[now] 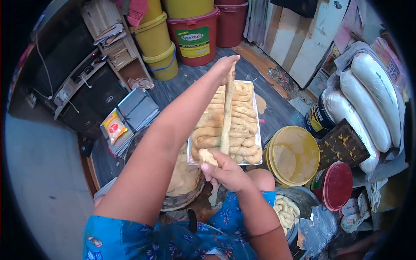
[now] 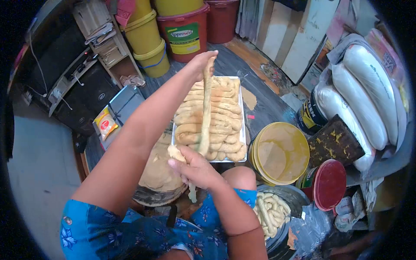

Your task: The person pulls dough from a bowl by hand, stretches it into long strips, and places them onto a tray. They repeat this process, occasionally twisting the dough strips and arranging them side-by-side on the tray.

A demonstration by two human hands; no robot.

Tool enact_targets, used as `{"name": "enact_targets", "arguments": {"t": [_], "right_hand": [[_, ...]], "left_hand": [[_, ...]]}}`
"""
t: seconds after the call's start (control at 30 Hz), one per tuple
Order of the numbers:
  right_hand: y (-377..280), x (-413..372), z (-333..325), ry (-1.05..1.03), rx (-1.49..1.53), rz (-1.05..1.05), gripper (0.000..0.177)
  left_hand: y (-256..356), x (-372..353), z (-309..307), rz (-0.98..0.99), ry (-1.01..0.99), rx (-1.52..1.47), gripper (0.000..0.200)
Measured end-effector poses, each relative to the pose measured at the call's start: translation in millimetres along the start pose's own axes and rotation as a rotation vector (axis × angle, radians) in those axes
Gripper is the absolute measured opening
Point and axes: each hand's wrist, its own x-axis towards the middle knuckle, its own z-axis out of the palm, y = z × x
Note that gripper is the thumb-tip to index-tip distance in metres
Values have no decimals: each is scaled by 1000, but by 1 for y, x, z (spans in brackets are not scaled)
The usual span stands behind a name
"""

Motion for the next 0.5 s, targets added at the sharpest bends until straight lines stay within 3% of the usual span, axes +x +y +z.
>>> {"name": "enact_targets", "arguments": {"t": [0.1, 0.2, 0.23, 0.3, 0.33, 0.37, 0.43, 0.5], "right_hand": [[-2, 14, -21, 175, 127, 47, 31], [8, 29, -28, 320, -148, -121, 30], [11, 32, -30, 361, -229, -166, 30], [12, 36, -35, 404, -350, -241, 30], [11, 37, -37, 425, -415, -280, 30], [9, 36, -39, 432, -410, -269, 30], [2, 33, -41, 442, -403, -255, 30], [6, 34, -42, 473, -199, -255, 28]], "left_hand": [[-36, 84, 0, -73, -60, -111, 20], [-118, 151, -19, 155, 144, 713, 41], [-129, 137, -21, 138, 85, 1154, 59], [-137, 123, -26, 246, -49, 1234, 63], [-133, 108, -24, 304, -116, 1269, 64], [-124, 92, -25, 260, -185, 1052, 64], [-135, 73, -40, 440, 42, 909, 62], [-110, 0, -44, 378, -43, 535, 56]]}}
